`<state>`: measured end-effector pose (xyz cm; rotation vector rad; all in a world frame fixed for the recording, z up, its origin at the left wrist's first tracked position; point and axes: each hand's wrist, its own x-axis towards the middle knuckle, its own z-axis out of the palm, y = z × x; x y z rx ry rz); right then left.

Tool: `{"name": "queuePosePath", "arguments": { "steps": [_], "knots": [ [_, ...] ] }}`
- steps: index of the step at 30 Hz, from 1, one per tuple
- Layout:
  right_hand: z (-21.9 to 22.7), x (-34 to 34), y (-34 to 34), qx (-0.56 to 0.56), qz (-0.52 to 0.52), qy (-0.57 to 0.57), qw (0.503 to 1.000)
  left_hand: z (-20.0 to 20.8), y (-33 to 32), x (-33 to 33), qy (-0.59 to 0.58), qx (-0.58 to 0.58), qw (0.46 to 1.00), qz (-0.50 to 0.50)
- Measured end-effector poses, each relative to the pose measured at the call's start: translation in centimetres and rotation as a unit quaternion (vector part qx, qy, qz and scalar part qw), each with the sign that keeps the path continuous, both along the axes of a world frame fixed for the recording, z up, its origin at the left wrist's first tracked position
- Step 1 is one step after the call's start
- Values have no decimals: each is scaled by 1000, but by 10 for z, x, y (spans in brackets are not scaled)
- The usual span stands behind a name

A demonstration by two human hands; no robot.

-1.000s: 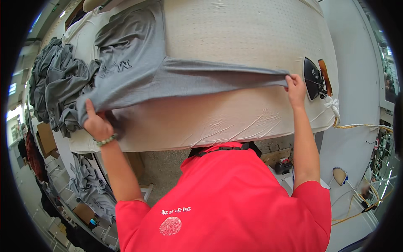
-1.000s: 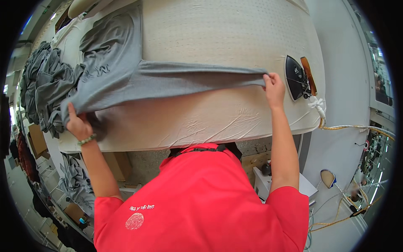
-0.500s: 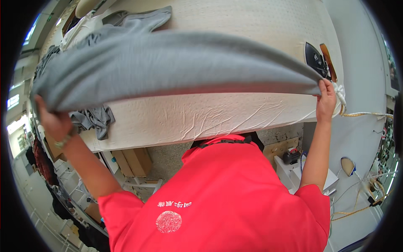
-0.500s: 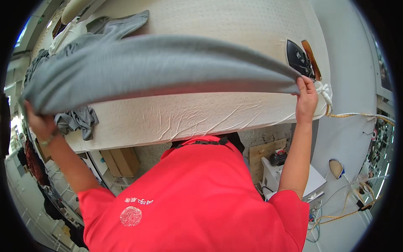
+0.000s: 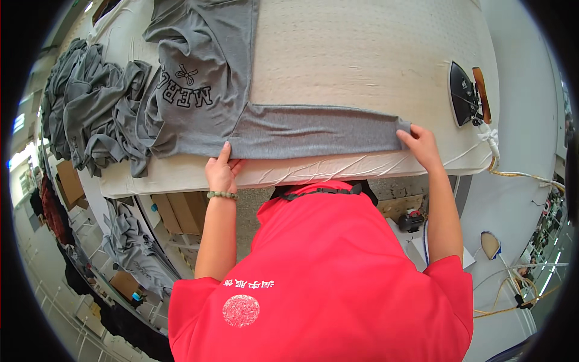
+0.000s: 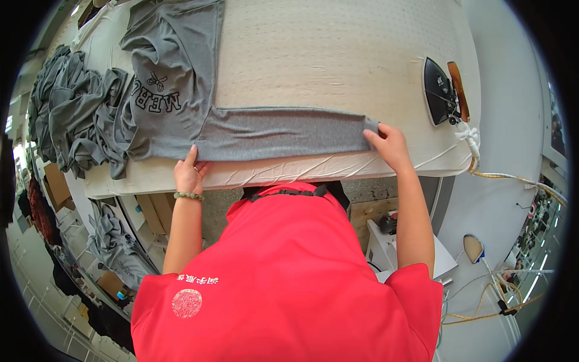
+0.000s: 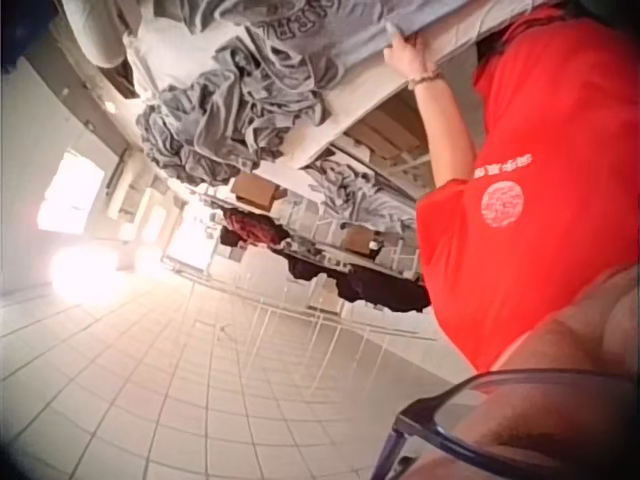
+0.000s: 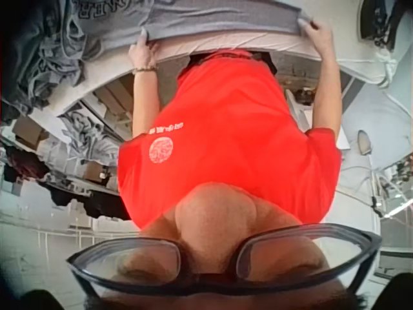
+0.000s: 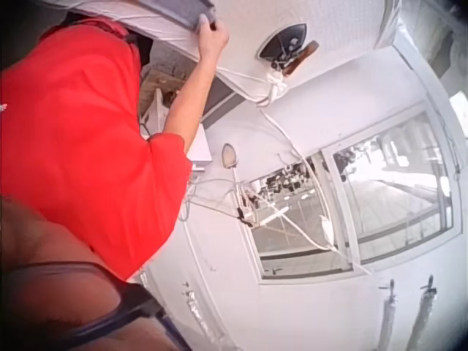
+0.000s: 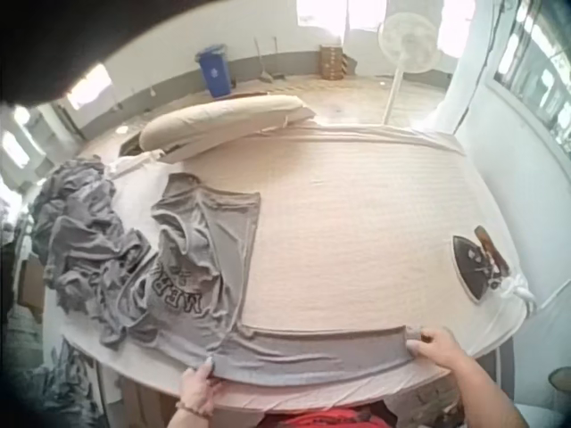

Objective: Iron and fold grey garments on an industrial ironing table.

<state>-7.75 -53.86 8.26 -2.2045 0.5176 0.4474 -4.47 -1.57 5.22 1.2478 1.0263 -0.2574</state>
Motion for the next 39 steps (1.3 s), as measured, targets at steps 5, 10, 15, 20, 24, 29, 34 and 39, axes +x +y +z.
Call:
{"name": "queuePosePath", "arguments": {
  "steps": [5,10,15,20,24,29,34,39],
  "knots": [
    [53,24,-19,65,32,83,994,25,18,43,-169,-63,984,-3],
    [94,28,-70,125,-28,8,992,19,-3,32,-167,-48,984,28],
    [28,6,-84,104,7,137,985,-8,-32,-9,-2,70,996,-45],
    [-3,-19,-86,62,-88,70,992,33,-4,2,137,224,898,-353],
    [16,-27,-27,-380,40,-200,902,56,-34,37,-342,487,628,-501],
    [23,-34,99,-183,299,-245,904,33,-99,63,-490,379,371,-692],
    [-1,0,116,-271,210,-215,915,11,-130,67,-445,469,431,-629],
    [-11,3,130,-240,249,-178,921,17,-120,104,-453,494,407,-621]
  ]
}}
